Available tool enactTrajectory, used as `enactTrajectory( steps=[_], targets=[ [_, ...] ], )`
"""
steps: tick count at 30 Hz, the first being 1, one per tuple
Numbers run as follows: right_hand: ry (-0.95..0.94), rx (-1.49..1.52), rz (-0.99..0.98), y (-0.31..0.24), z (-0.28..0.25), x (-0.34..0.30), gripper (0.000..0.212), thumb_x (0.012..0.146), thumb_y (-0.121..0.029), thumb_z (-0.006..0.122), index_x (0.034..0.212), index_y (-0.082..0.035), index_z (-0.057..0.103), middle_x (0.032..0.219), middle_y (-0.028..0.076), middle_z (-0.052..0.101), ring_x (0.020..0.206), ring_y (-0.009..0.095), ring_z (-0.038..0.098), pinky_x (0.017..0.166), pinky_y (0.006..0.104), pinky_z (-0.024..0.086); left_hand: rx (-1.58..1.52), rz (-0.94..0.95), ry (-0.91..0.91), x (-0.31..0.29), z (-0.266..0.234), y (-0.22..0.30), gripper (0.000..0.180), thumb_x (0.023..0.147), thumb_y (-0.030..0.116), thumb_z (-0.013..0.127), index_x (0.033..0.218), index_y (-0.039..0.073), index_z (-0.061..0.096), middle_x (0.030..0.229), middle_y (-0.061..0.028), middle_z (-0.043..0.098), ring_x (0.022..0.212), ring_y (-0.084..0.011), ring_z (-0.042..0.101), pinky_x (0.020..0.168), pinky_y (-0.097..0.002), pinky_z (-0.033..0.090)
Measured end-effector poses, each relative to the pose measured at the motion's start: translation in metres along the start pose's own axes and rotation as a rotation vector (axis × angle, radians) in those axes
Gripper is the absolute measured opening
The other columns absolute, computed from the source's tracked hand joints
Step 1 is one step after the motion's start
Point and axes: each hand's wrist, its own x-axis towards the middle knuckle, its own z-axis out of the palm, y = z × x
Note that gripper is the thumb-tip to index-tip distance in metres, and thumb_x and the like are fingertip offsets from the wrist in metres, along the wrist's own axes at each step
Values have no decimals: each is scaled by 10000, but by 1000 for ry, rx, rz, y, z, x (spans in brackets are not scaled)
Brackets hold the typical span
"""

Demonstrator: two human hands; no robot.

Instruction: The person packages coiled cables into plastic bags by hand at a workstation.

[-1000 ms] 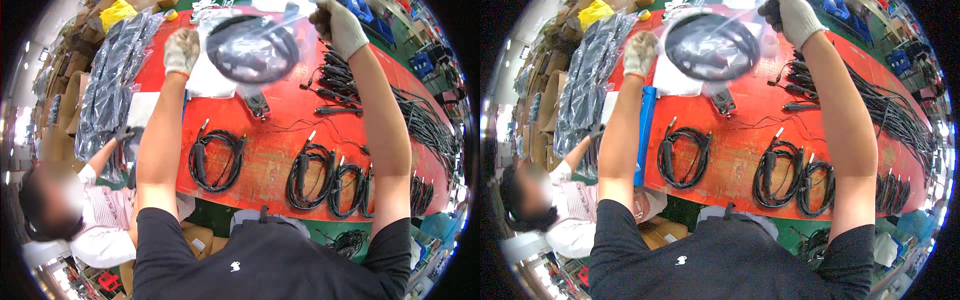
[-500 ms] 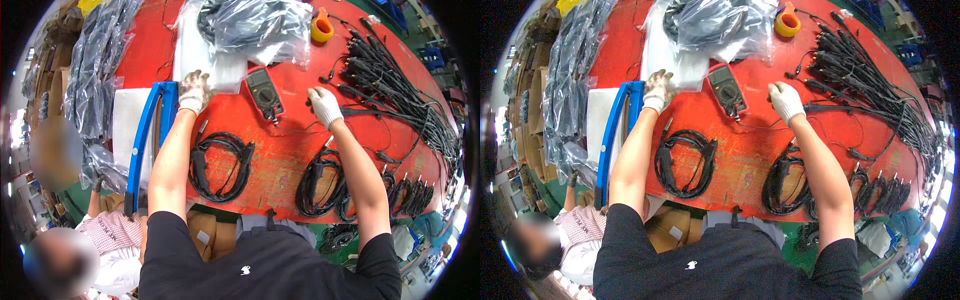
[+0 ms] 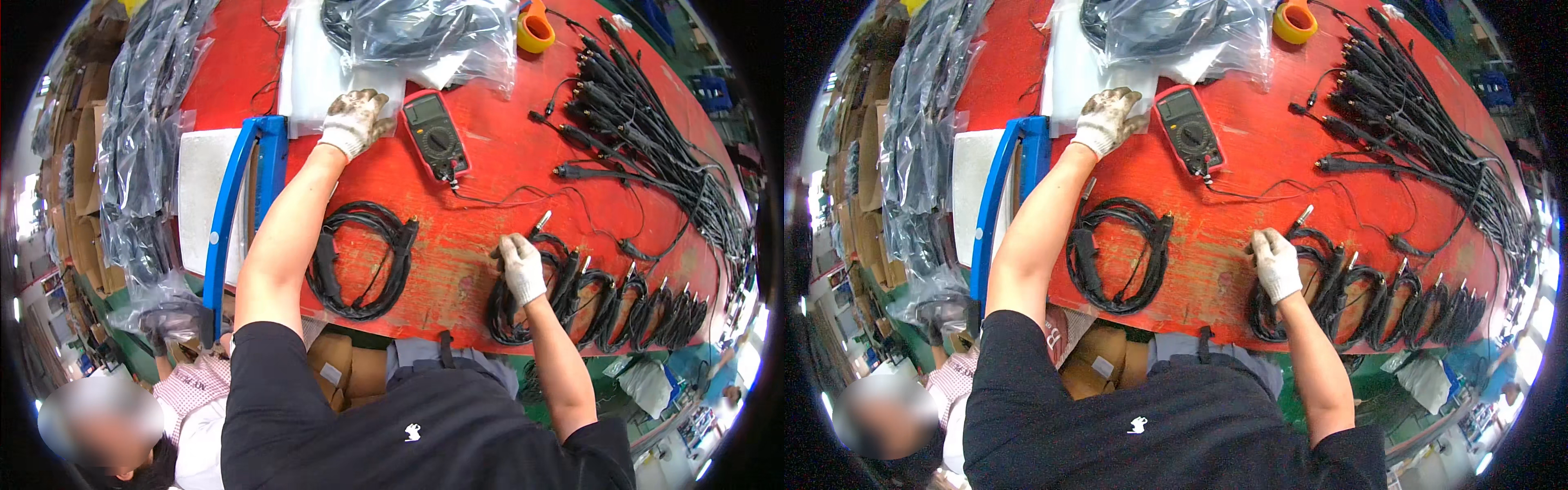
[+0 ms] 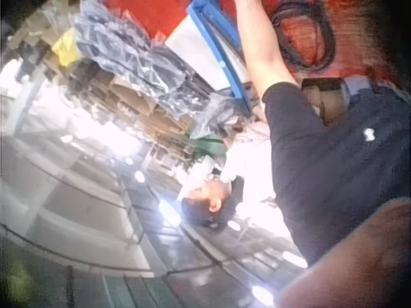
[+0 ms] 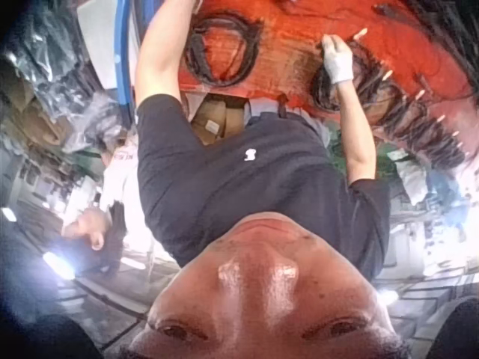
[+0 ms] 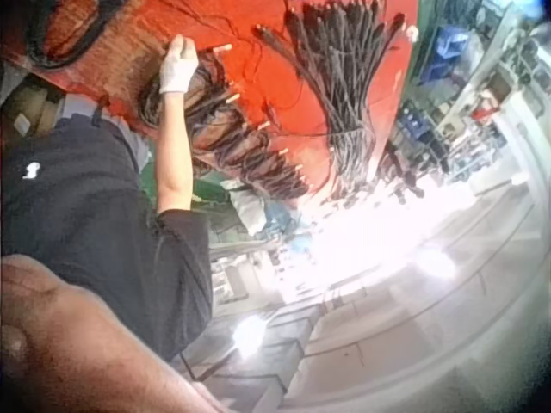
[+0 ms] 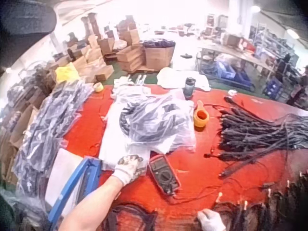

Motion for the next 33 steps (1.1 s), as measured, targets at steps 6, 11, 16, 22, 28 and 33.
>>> enactTrajectory(
  steps=[6,11,16,22,28,33],
  targets=[
    [20,-7,-9,6,1,-11,304,1025,-255,569,870,-7,652,741,60,663,640,123,583,623,301,487,-9,-49,-11,13,9,10,275,949,270,625,1155,100,691,1188,-148,685,1110,-340,637,983,-450,487],
    [27,60,-12,1,4,-10,308,1025,-263,570,874,-8,657,746,63,666,648,129,587,632,302,489,-643,-363,15,21,16,-24,269,895,280,718,984,27,741,912,-111,749,872,-248,692,810,-357,525],
    [40,87,-42,9,3,-9,324,1029,-275,563,870,-9,660,755,64,673,642,128,585,630,298,488,-991,-388,-14,26,5,-21,107,883,124,755,877,33,699,772,36,624,703,-66,505,643,-252,422],
    [-65,267,43,-28,-4,10,336,1014,-327,588,1026,0,661,899,72,702,739,161,632,695,316,523,-1055,-164,-188,17,-15,77,197,910,189,760,872,16,675,777,0,672,670,-78,544,596,-263,459],
    [-134,298,-76,-82,14,62,555,975,-400,650,1294,47,570,1179,134,665,932,190,673,788,317,560,-873,-207,-283,-17,-28,153,323,848,277,827,895,5,660,792,-101,709,715,-138,613,676,-332,511],
    [-216,267,-140,-73,12,83,367,970,-332,681,1109,9,670,944,83,710,862,136,642,745,307,540,-1112,-123,-326,-34,-17,171,243,847,189,822,921,21,663,847,-50,692,781,-105,593,720,-300,501]
  ],
)
